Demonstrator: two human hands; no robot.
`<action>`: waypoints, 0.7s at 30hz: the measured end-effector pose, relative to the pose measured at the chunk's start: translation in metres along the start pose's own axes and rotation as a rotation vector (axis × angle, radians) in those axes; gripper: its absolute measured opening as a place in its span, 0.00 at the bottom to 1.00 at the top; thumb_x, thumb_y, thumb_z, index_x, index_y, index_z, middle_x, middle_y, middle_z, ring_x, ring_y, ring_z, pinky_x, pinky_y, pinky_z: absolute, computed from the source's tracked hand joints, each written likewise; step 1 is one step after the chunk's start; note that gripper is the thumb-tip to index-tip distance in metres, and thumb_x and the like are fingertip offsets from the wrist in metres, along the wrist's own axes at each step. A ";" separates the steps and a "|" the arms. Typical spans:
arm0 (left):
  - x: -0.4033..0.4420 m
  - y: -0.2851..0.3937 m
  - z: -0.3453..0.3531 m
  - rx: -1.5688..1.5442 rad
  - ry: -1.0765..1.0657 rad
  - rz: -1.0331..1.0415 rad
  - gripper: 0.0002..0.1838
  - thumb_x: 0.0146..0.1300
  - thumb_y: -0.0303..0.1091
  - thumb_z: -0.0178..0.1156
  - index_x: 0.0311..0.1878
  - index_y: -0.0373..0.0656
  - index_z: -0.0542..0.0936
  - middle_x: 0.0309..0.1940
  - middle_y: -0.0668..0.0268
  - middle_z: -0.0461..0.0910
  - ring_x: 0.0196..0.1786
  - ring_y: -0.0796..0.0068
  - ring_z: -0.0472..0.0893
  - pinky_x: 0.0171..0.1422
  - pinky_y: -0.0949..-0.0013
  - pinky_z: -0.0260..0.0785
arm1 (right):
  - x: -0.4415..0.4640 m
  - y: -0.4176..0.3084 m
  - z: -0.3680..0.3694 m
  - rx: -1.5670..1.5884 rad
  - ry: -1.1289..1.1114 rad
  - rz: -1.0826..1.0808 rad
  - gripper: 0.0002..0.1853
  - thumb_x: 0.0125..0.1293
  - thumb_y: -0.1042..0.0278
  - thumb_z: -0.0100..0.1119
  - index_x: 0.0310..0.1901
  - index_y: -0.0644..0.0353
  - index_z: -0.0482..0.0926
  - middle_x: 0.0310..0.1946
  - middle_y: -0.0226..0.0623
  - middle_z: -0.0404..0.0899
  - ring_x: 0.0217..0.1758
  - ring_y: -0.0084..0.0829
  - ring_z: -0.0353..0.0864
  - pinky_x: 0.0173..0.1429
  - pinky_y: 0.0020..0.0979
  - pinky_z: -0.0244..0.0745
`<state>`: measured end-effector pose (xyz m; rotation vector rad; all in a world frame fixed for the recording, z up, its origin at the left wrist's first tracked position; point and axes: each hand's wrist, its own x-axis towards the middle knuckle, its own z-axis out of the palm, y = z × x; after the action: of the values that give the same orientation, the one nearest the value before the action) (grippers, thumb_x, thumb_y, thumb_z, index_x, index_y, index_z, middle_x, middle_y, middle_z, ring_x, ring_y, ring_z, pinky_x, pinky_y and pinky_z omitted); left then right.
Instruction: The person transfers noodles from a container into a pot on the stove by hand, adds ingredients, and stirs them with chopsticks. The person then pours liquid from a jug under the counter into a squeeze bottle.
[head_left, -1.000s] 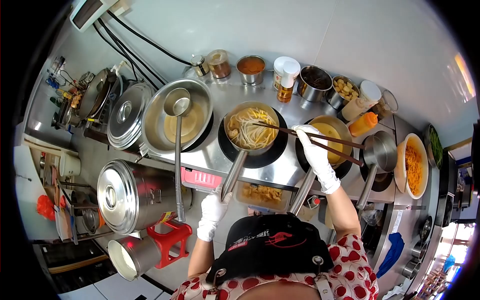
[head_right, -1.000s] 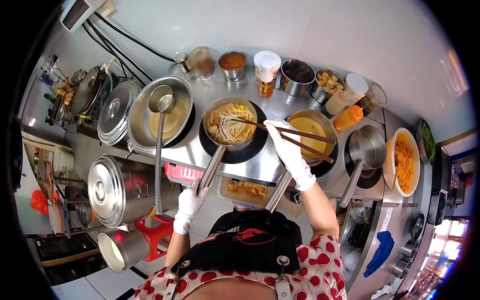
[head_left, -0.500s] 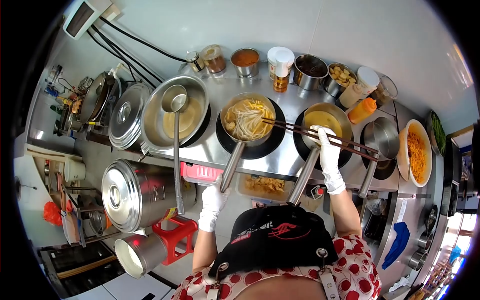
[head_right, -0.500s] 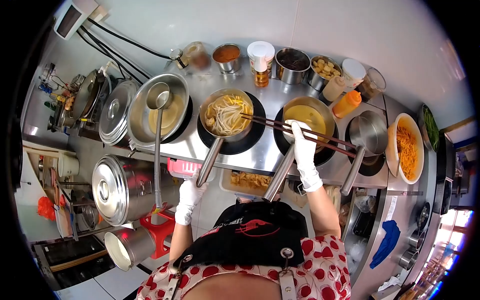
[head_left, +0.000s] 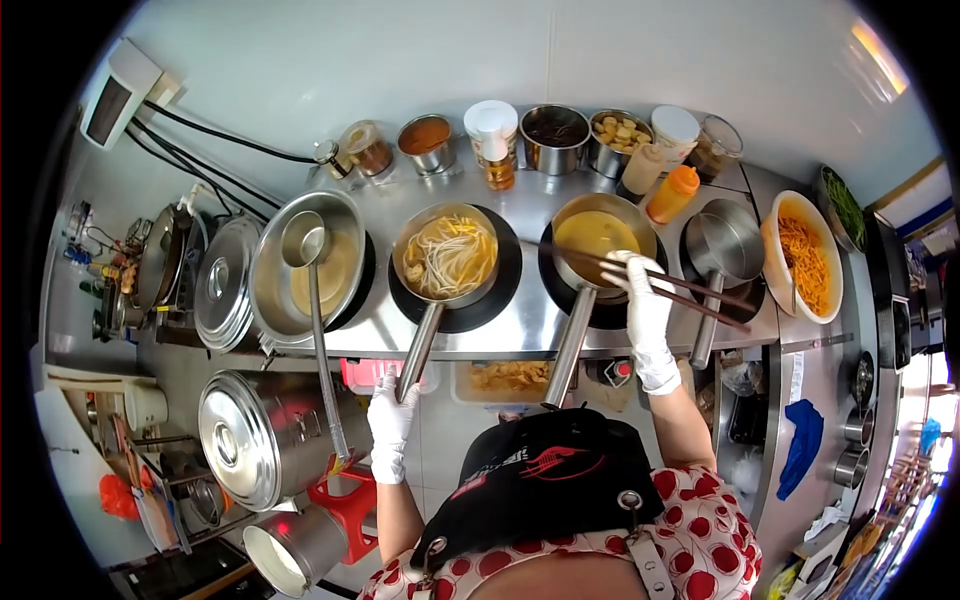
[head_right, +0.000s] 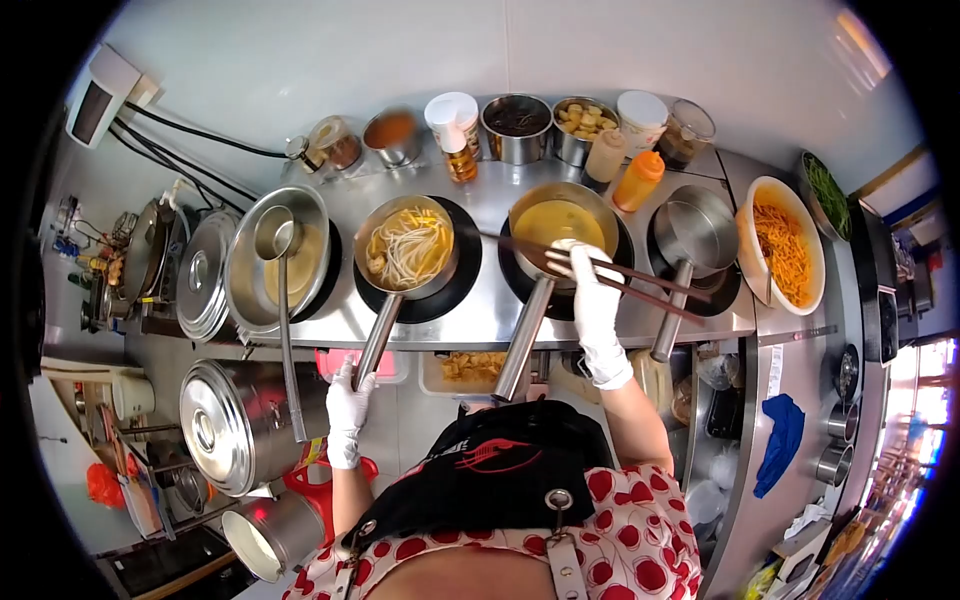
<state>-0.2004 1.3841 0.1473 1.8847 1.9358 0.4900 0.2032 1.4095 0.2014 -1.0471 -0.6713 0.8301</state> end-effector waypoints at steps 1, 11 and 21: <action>-0.002 0.002 0.001 0.045 0.058 -0.013 0.28 0.62 0.39 0.65 0.62 0.34 0.72 0.42 0.53 0.80 0.42 0.61 0.83 0.48 0.63 0.73 | 0.002 -0.006 -0.005 -0.018 0.013 -0.091 0.09 0.72 0.73 0.51 0.45 0.69 0.79 0.43 0.42 0.82 0.45 0.32 0.82 0.52 0.32 0.80; 0.007 0.039 -0.004 -0.253 0.351 0.134 0.20 0.65 0.26 0.59 0.60 0.36 0.74 0.48 0.56 0.78 0.49 0.64 0.79 0.57 0.66 0.70 | 0.054 0.039 -0.078 -1.505 -0.794 -0.795 0.13 0.63 0.75 0.54 0.50 0.61 0.78 0.59 0.47 0.73 0.65 0.43 0.71 0.65 0.34 0.72; 0.008 0.067 0.003 -0.305 0.354 0.210 0.19 0.62 0.23 0.61 0.57 0.38 0.74 0.51 0.54 0.78 0.53 0.58 0.78 0.58 0.64 0.70 | 0.078 0.056 -0.083 -1.528 -0.965 -0.541 0.14 0.67 0.77 0.50 0.53 0.65 0.75 0.64 0.48 0.67 0.73 0.44 0.61 0.72 0.35 0.63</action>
<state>-0.1407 1.3939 0.1783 1.9008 1.7414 1.1817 0.2965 1.4508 0.1260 -1.5954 -2.5155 0.1446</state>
